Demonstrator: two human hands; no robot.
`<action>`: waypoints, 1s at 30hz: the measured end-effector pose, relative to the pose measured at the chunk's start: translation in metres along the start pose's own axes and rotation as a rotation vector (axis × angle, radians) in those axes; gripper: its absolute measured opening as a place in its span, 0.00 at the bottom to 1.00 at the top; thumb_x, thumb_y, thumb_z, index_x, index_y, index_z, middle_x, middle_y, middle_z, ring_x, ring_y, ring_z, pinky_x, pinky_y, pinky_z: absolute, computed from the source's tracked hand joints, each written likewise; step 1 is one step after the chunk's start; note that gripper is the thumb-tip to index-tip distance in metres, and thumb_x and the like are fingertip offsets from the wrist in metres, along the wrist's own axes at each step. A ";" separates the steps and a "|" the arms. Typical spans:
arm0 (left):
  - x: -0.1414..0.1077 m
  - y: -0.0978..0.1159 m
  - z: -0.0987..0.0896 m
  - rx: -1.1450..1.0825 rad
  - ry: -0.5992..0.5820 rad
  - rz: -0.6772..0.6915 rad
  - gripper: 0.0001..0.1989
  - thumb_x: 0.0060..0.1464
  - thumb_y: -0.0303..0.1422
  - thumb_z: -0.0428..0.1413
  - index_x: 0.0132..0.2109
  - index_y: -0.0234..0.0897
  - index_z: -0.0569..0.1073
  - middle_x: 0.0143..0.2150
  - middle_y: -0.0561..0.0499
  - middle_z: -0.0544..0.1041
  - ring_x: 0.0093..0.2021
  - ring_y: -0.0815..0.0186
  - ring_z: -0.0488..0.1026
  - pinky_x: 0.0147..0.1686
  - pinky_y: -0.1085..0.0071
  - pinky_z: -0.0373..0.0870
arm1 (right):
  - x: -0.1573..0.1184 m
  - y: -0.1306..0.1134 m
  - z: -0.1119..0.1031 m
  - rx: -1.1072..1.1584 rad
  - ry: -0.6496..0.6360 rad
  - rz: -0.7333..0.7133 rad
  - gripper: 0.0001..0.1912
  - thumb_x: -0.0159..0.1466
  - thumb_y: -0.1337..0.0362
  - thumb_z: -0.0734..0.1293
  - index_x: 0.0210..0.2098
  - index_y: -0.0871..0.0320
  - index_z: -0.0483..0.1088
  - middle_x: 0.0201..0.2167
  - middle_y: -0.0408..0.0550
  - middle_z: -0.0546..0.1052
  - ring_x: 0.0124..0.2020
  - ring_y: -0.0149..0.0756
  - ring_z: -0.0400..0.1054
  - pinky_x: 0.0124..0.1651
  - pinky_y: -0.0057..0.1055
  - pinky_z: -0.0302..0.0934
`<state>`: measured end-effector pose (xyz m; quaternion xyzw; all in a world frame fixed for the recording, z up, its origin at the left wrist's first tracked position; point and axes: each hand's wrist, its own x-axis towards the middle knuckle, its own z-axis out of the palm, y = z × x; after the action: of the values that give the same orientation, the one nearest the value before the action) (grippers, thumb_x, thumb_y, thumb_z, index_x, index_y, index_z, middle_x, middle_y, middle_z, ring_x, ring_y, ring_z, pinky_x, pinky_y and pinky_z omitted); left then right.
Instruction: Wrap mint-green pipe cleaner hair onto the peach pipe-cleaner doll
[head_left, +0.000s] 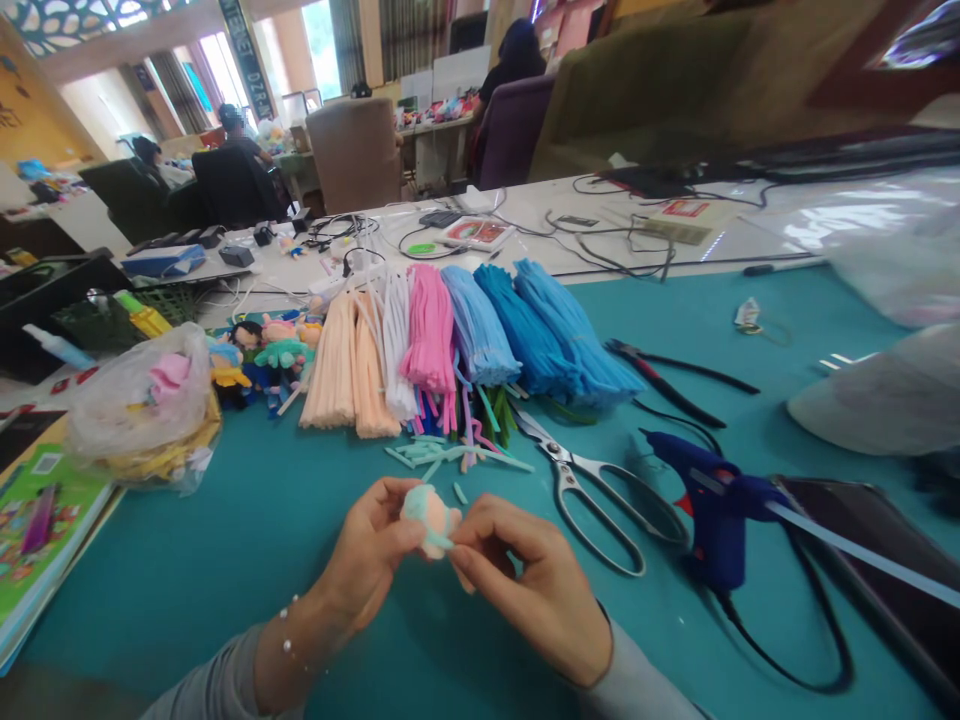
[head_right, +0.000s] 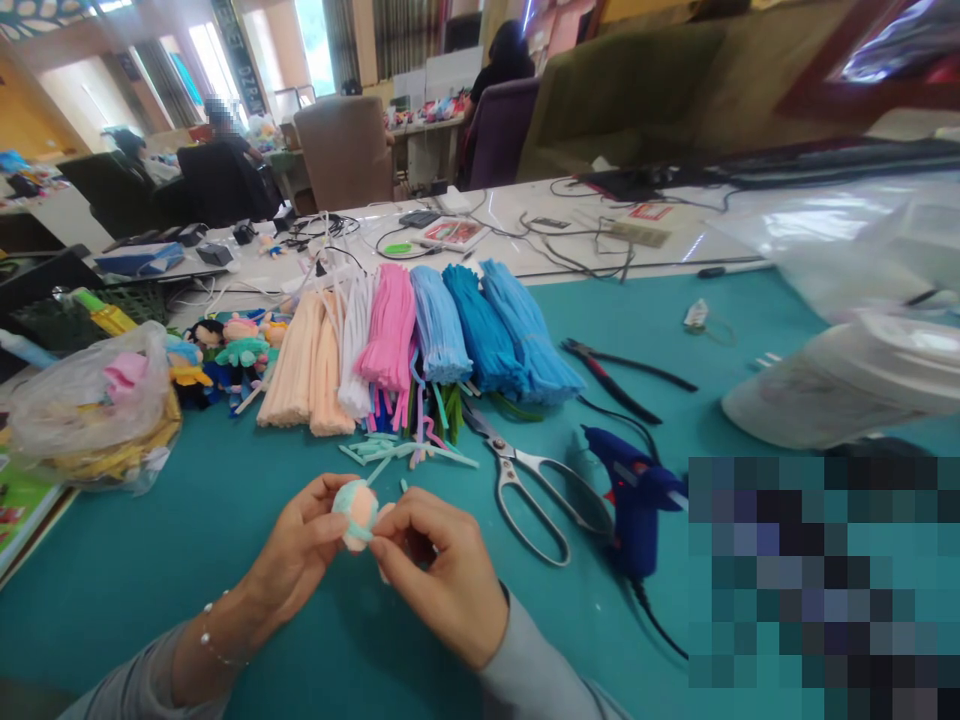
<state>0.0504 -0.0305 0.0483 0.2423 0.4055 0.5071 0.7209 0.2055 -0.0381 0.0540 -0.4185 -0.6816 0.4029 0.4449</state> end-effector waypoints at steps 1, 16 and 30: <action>0.000 -0.001 0.000 -0.005 0.004 0.002 0.20 0.29 0.29 0.70 0.34 0.32 0.74 0.27 0.52 0.77 0.26 0.69 0.72 0.25 0.75 0.67 | 0.000 0.000 0.000 0.002 0.003 -0.010 0.11 0.61 0.65 0.65 0.23 0.58 0.70 0.18 0.42 0.68 0.18 0.28 0.57 0.20 0.25 0.51; 0.004 -0.002 -0.008 -0.072 -0.093 -0.181 0.22 0.28 0.32 0.72 0.34 0.30 0.75 0.27 0.51 0.76 0.24 0.71 0.71 0.24 0.75 0.69 | -0.002 0.003 -0.002 -0.057 0.013 -0.116 0.11 0.64 0.68 0.64 0.25 0.58 0.71 0.21 0.44 0.70 0.22 0.29 0.63 0.21 0.25 0.55; 0.003 -0.005 -0.007 -0.052 -0.061 -0.079 0.22 0.32 0.28 0.70 0.37 0.33 0.72 0.29 0.53 0.75 0.27 0.71 0.72 0.27 0.76 0.69 | -0.001 0.003 0.000 -0.100 0.042 -0.083 0.06 0.59 0.68 0.65 0.25 0.57 0.70 0.21 0.43 0.70 0.21 0.30 0.63 0.23 0.26 0.58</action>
<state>0.0476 -0.0300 0.0398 0.2226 0.3792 0.4809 0.7586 0.2061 -0.0379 0.0505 -0.4199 -0.7080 0.3408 0.4541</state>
